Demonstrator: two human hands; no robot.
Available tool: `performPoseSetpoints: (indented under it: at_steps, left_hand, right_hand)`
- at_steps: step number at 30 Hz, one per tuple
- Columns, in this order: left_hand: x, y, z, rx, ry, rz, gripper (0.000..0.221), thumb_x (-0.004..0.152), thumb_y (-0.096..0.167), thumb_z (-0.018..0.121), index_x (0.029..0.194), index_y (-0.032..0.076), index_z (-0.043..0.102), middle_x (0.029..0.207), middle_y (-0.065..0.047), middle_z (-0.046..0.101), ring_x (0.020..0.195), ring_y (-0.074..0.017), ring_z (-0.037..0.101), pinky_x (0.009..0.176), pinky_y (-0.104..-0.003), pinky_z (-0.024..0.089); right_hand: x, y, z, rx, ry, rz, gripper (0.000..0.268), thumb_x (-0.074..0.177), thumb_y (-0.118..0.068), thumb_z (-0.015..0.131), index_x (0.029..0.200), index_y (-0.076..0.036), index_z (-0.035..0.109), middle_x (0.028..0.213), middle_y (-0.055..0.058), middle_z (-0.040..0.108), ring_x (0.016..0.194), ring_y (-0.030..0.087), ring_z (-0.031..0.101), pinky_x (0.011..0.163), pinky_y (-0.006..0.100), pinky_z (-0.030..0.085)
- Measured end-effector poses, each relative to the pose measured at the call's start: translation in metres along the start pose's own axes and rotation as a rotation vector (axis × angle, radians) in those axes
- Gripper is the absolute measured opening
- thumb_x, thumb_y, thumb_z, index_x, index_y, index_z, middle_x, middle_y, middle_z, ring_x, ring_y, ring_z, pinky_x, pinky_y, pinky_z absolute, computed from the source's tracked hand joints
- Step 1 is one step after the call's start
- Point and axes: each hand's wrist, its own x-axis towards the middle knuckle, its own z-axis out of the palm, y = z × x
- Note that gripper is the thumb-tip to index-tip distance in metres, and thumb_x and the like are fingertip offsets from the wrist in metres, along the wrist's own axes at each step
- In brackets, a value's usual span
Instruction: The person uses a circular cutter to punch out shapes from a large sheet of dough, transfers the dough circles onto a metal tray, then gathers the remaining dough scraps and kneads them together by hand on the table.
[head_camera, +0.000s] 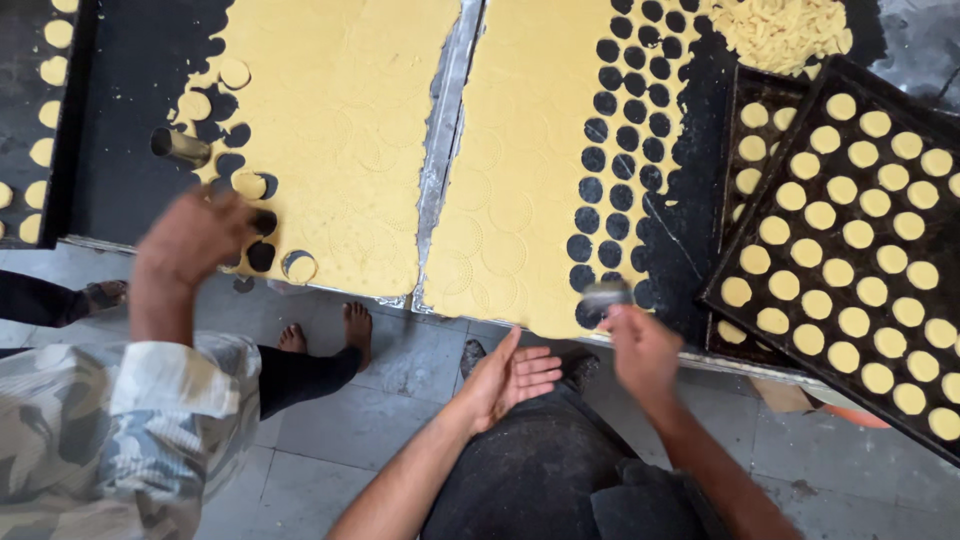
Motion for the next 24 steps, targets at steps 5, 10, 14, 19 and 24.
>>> performPoseSetpoints:
  at_steps: [5, 10, 14, 19, 24]
  left_hand:
    - [0.026, -0.008, 0.011, -0.317, -0.145, 0.04, 0.109, 0.096, 0.077, 0.027, 0.154, -0.015, 0.021, 0.157, -0.032, 0.038, 0.145, -0.0367, 0.045, 0.117, -0.045, 0.042]
    - [0.028, -0.01, 0.019, -0.398, -0.094, 0.082, 0.11, 0.097, 0.076, 0.028, 0.152, -0.019, 0.023, 0.157, -0.035, 0.04, 0.145, -0.0367, 0.044, 0.117, -0.045, 0.041]
    - [0.026, -0.006, 0.023, -0.374, -0.036, 0.076, 0.111, 0.097, 0.076, 0.028, 0.151, -0.021, 0.021, 0.154, -0.036, 0.041, 0.146, -0.0366, 0.045, 0.118, -0.044, 0.041]
    - [0.025, 0.0, 0.027, -0.408, -0.031, 0.074, 0.113, 0.097, 0.076, 0.027, 0.149, -0.024, 0.02, 0.152, -0.039, 0.042, 0.144, -0.0374, 0.047, 0.117, -0.044, 0.041]
    - [0.027, -0.005, 0.026, -0.34, -0.041, 0.077, 0.111, 0.097, 0.075, 0.027, 0.15, -0.023, 0.027, 0.152, -0.037, 0.044, 0.142, -0.0371, 0.048, 0.114, -0.045, 0.043]
  right_hand:
    - [0.008, 0.004, -0.013, -0.177, -0.042, -0.446, 0.015, 0.098, -0.013, 0.069, 0.103, -0.001, 0.076, 0.09, 0.01, 0.076, 0.07, 0.017, 0.07, 0.061, 0.031, 0.055]
    - [-0.006, -0.015, -0.008, -0.316, -0.236, -0.783, 0.015, 0.091, -0.011, 0.072, 0.101, 0.0, 0.071, 0.089, 0.012, 0.07, 0.078, 0.026, 0.067, 0.067, 0.036, 0.053]
    - [0.0, -0.019, -0.002, -0.333, -0.281, -0.869, 0.015, 0.093, -0.008, 0.071, 0.105, 0.001, 0.068, 0.09, 0.012, 0.068, 0.077, 0.027, 0.065, 0.068, 0.038, 0.053]
    - [0.007, -0.008, 0.013, -0.394, -0.354, -0.754, 0.01, 0.094, -0.01, 0.069, 0.098, -0.001, 0.068, 0.084, 0.013, 0.067, 0.077, 0.028, 0.065, 0.067, 0.038, 0.053]
    - [0.045, 0.001, 0.014, -0.046, -0.527, 0.125, 0.019, 0.1, -0.019, 0.056, 0.106, -0.008, 0.071, 0.083, 0.008, 0.078, 0.067, 0.017, 0.069, 0.062, 0.031, 0.056]
